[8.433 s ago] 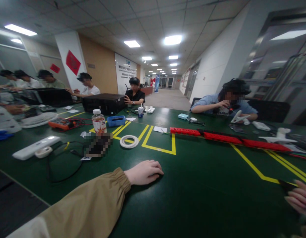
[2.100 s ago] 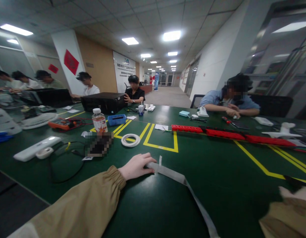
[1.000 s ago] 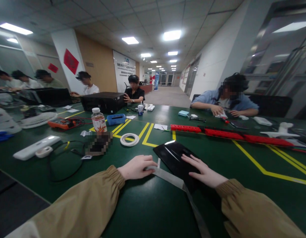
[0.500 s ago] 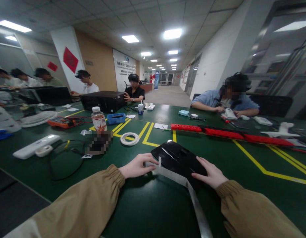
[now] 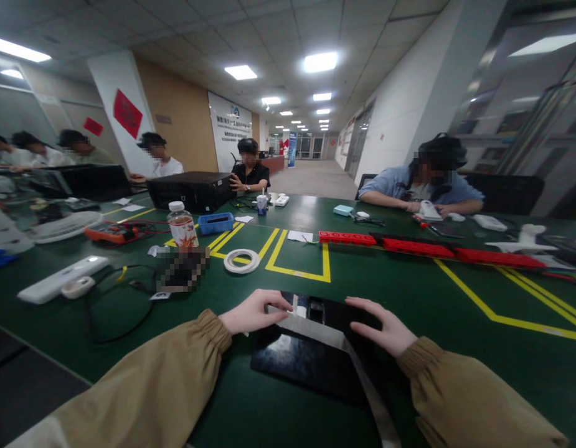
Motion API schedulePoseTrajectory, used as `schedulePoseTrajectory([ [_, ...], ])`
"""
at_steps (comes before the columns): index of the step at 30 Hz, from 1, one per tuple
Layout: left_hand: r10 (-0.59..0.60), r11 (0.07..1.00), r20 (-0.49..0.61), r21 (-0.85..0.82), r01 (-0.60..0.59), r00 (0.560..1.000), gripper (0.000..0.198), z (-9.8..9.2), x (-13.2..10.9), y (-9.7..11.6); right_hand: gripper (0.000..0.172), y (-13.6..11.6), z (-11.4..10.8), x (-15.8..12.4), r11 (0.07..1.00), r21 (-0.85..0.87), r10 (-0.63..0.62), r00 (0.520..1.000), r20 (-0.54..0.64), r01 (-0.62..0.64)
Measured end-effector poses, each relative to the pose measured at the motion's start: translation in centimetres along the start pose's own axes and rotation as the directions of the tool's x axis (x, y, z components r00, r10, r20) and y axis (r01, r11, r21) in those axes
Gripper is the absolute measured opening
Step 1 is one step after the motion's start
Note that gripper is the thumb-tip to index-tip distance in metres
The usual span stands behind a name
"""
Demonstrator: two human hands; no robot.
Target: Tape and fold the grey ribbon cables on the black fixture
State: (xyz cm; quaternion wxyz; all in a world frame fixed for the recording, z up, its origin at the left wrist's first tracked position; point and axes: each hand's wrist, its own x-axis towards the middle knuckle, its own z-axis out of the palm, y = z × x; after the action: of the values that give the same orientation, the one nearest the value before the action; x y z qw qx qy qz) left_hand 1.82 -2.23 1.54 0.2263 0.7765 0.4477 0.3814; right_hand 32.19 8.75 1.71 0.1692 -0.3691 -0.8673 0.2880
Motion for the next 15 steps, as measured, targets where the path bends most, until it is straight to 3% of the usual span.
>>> schedulePoseTrajectory([
  [3,-0.044,0.999,-0.003,-0.016,0.044,0.999,0.018,-0.1,0.0,0.1,0.049,-1.9,0.5,-0.4,0.998,0.040,-0.036,0.994,-0.101,0.041],
  [9,-0.094,0.994,0.024,-0.044,0.095,0.995,0.017,-0.5,-0.2,0.7,0.046,-5.9,3.0,-1.5,0.990,0.065,-0.135,0.982,0.129,0.128],
  [12,-0.141,0.986,0.071,-0.084,0.147,0.987,0.019,-0.8,-0.3,0.8,0.050,-6.3,3.7,-1.8,0.995,0.025,-0.103,0.981,0.162,0.101],
  [15,-0.183,0.974,0.137,-0.111,0.199,0.973,0.033,-1.1,-0.6,0.8,0.049,-5.9,3.8,-1.8,0.996,-0.017,-0.088,0.982,0.166,0.092],
])
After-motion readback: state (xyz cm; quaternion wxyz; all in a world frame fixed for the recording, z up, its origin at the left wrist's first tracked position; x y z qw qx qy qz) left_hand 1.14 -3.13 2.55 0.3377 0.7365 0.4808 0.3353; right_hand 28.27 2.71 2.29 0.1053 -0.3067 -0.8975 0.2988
